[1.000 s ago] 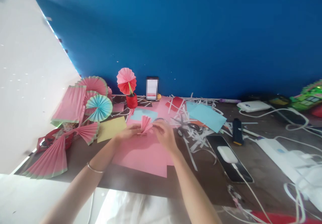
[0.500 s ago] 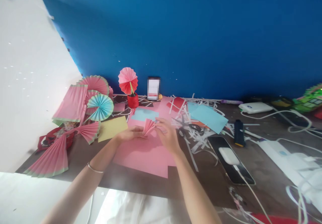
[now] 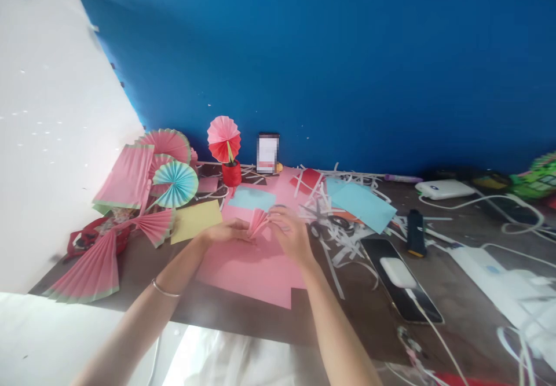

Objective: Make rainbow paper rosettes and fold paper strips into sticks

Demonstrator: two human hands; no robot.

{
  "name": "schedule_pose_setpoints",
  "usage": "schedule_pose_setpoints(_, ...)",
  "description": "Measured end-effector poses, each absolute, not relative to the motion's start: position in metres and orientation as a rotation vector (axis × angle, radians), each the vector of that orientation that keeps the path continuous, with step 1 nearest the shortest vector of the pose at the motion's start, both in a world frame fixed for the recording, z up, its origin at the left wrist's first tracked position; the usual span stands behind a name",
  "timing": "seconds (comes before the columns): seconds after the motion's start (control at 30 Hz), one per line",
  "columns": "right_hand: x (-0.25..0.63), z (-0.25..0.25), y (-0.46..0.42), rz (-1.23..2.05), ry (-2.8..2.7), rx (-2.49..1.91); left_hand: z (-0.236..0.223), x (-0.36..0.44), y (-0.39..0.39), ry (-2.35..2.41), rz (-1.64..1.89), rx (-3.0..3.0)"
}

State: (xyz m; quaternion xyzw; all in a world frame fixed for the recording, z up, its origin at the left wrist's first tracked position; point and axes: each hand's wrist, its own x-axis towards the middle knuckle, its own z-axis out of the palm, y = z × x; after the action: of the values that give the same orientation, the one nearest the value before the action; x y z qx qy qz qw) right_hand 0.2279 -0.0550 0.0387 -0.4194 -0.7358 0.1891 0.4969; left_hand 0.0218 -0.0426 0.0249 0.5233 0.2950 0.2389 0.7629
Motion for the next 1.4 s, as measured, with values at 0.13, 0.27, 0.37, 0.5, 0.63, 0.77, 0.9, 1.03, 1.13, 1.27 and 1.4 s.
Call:
schedule_pose_setpoints(0.13, 0.228, 0.038, -0.056, 0.488, -1.813, -1.016, 0.032, 0.023, -0.045, 0.686, 0.502, 1.239)
schedule_pose_setpoints(0.27, 0.228, 0.039, -0.057, 0.414, -1.815, -1.015, 0.03, 0.032, -0.049, 0.925, 0.536, 1.53)
schedule_pose_setpoints(0.37, 0.226, 0.038, -0.057, 0.377, -1.808, -1.006, 0.02, 0.041, -0.051, 1.097, 0.607, 1.656)
schedule_pose_setpoints(0.5, 0.225, 0.036, -0.057, 0.402, -1.733, -1.045, 0.01, 0.049, -0.051, 1.099, 0.746, 1.711)
schedule_pose_setpoints(0.63, 0.225, 0.035, -0.056, 0.433, -1.689, -1.082, 0.013, 0.049, -0.051, 1.08, 0.739, 1.77)
schedule_pose_setpoints(0.77, 0.224, 0.038, -0.057, 0.391, -1.701, -1.07, 0.021, 0.047, -0.054, 1.126, 0.645, 1.832)
schedule_pose_setpoints(0.9, 0.224, 0.039, -0.058, 0.348, -1.718, -1.037, 0.023, 0.045, -0.055, 1.134, 0.597, 1.814)
schedule_pose_setpoints(1.03, 0.224, 0.038, -0.057, 0.334, -1.691, -1.016, 0.027, 0.043, -0.054, 1.095, 0.606, 1.695)
schedule_pose_setpoints(1.13, 0.223, 0.038, -0.058, 0.355, -1.663, -1.018, 0.03, 0.04, -0.053, 0.926, 0.705, 1.503)
schedule_pose_setpoints(1.27, 0.224, 0.039, -0.058, 0.407, -1.687, -0.997, 0.03, 0.041, -0.05, 0.783, 0.835, 1.326)
schedule_pose_setpoints(1.4, 0.225, 0.038, -0.057, 0.441, -1.717, -0.958, 0.025, 0.043, -0.047, 0.715, 0.926, 1.268)
